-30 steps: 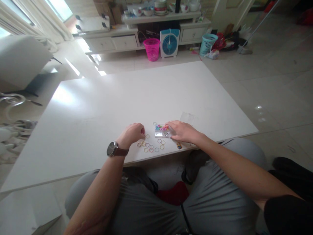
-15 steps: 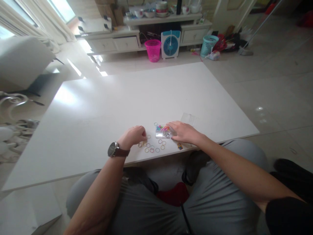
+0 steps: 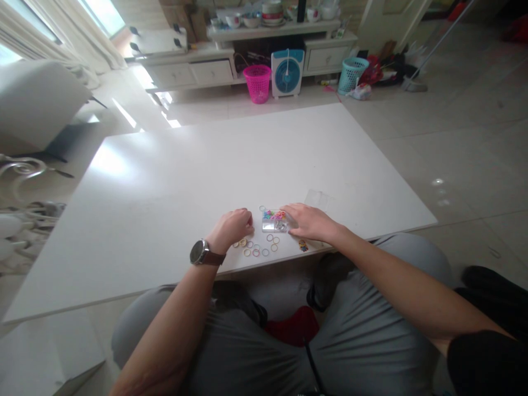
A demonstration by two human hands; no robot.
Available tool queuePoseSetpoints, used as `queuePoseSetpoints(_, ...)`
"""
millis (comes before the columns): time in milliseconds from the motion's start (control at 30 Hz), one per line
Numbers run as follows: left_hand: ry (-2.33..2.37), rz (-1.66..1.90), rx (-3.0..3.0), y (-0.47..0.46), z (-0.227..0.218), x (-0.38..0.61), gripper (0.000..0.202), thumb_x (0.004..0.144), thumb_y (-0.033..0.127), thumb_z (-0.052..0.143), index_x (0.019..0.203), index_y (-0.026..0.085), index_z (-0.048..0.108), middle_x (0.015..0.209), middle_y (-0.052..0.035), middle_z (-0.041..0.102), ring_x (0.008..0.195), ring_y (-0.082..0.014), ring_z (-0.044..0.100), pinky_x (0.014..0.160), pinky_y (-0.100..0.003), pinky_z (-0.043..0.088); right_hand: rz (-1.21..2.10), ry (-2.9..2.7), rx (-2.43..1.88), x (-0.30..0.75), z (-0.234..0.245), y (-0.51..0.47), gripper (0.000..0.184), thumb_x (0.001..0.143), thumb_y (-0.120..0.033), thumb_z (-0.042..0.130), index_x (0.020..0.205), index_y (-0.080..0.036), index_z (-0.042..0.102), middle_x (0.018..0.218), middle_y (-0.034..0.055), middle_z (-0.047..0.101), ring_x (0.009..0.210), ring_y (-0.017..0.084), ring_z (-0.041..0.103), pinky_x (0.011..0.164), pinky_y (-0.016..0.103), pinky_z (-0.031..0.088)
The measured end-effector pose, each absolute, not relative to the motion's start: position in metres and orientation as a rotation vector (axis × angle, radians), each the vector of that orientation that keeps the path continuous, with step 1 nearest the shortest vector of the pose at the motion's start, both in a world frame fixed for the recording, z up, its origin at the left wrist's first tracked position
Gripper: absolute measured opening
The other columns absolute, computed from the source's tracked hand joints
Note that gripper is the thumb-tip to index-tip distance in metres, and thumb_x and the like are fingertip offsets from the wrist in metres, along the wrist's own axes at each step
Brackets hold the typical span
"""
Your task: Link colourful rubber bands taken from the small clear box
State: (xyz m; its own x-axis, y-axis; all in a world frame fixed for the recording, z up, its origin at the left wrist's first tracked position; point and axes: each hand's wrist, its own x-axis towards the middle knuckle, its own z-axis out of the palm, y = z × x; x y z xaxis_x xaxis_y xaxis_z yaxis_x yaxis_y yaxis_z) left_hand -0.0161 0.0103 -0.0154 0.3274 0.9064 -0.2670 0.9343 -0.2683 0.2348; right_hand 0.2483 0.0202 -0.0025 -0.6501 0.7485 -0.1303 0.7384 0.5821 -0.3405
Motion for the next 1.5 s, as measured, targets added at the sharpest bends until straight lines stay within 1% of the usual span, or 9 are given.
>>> queuePoseSetpoints(433, 1.63, -0.244, 2.275, 0.005, -0.012, -0.008, 0.015, 0.08, 0.018, 0.053, 0.074, 0.018, 0.068, 0.082, -0.01, 0.072, 0.07, -0.0216, 0.064, 0.063, -0.032, 0.043, 0.58, -2.759, -1.275, 0.251, -0.008, 0.022, 0.049, 0.082, -0.022, 0.069, 0.13, -0.021, 0.058, 0.133, 0.0142, 0.066, 0.123, 0.031, 0.062, 0.099, 0.04, 0.051)
queuePoseSetpoints(567, 1.567, -0.078, 2.236, 0.004, -0.001, -0.006, 0.013, 0.082, 0.019, 0.055, 0.075, 0.018, 0.066, 0.083, -0.0089, 0.072, 0.074, -0.02, 0.064, 0.066, -0.03, 0.043, 0.645, -2.699, -1.181, 0.255, -0.013, 0.024, 0.064, 0.074, -0.022, 0.078, 0.134, -0.018, 0.057, 0.141, 0.0173, 0.06, 0.133, 0.034, 0.054, 0.109, 0.047, 0.046)
queuePoseSetpoints(667, 1.492, 0.116, 2.149, 0.002, 0.009, -0.002, 0.012, 0.085, 0.022, 0.057, 0.077, 0.018, 0.065, 0.076, -0.0048, 0.07, 0.068, -0.0166, 0.061, 0.063, -0.028, 0.042, 0.695, -2.522, -1.096, 0.252, -0.007, 0.023, 0.073, 0.065, -0.029, 0.088, 0.131, -0.015, 0.06, 0.143, 0.0194, 0.058, 0.138, 0.038, 0.047, 0.115, 0.054, 0.039)
queuePoseSetpoints(733, 1.428, 0.26, 2.109, 0.001, 0.015, 0.002, 0.01, 0.083, 0.022, 0.059, 0.077, 0.018, 0.065, 0.072, -0.0022, 0.069, 0.064, -0.0145, 0.059, 0.062, -0.026, 0.042, 0.799, -2.333, -1.082, 0.247, 0.0, 0.02, 0.055, 0.073, -0.031, 0.084, 0.123, -0.018, 0.064, 0.13, 0.0143, 0.067, 0.124, 0.032, 0.058, 0.107, 0.051, 0.047)
queuePoseSetpoints(800, 1.384, 0.402, 2.077, 0.0, 0.018, 0.006, 0.008, 0.081, 0.02, 0.061, 0.076, 0.018, 0.067, 0.072, -0.0014, 0.07, 0.066, -0.0136, 0.06, 0.063, -0.026, 0.043, 1.035, -2.11, -1.092, 0.24, 0.005, 0.015, 0.033, 0.082, -0.033, 0.076, 0.11, -0.02, 0.067, 0.108, 0.0088, 0.074, 0.098, 0.024, 0.068, 0.089, 0.042, 0.056)
queuePoseSetpoints(867, 1.374, 0.522, 2.026, -0.001, 0.019, 0.01, 0.008, 0.08, 0.02, 0.062, 0.077, 0.017, 0.069, 0.072, -0.0017, 0.071, 0.067, -0.0134, 0.062, 0.064, -0.025, 0.044, 1.26, -1.925, -1.088, 0.234, 0.006, 0.01, 0.022, 0.086, -0.037, 0.073, 0.099, -0.02, 0.068, 0.093, 0.0055, 0.075, 0.083, 0.019, 0.069, 0.08, 0.036, 0.057)
queuePoseSetpoints(1000, 1.358, 0.666, 1.939, -0.004, 0.019, 0.016, 0.01, 0.081, 0.024, 0.065, 0.079, 0.017, 0.073, 0.072, -0.0019, 0.072, 0.067, -0.0129, 0.063, 0.064, -0.025, 0.046, 1.431, -1.707, -1.096, 0.225, -0.001, 0.006, 0.031, 0.081, -0.048, 0.078, 0.089, -0.019, 0.069, 0.085, 0.0046, 0.074, 0.079, 0.018, 0.069, 0.074, 0.032, 0.057)
queuePoseSetpoints(1133, 1.33, 0.688, 1.921, -0.007, 0.017, 0.02, 0.01, 0.081, 0.023, 0.066, 0.08, 0.017, 0.073, 0.073, -0.0022, 0.073, 0.067, -0.0131, 0.063, 0.065, -0.025, 0.048, 1.493, -1.613, -1.086, 0.221, -0.007, 0.005, 0.039, 0.074, -0.053, 0.083, 0.089, -0.02, 0.068, 0.086, 0.0048, 0.075, 0.082, 0.019, 0.071, 0.077, 0.033, 0.058)
queuePoseSetpoints(1500, 1.336, 0.755, 1.837, -0.007, 0.01, 0.024, 0.013, 0.082, 0.027, 0.068, 0.084, 0.016, 0.075, 0.075, -0.0039, 0.074, 0.067, -0.0138, 0.065, 0.064, -0.025, 0.051, 1.47, -1.578, -1.082, 0.221, -0.008, 0.008, 0.033, 0.069, -0.046, 0.087, 0.079, -0.018, 0.071, 0.077, 0.0032, 0.075, 0.072, 0.017, 0.07, 0.071, 0.03, 0.056)
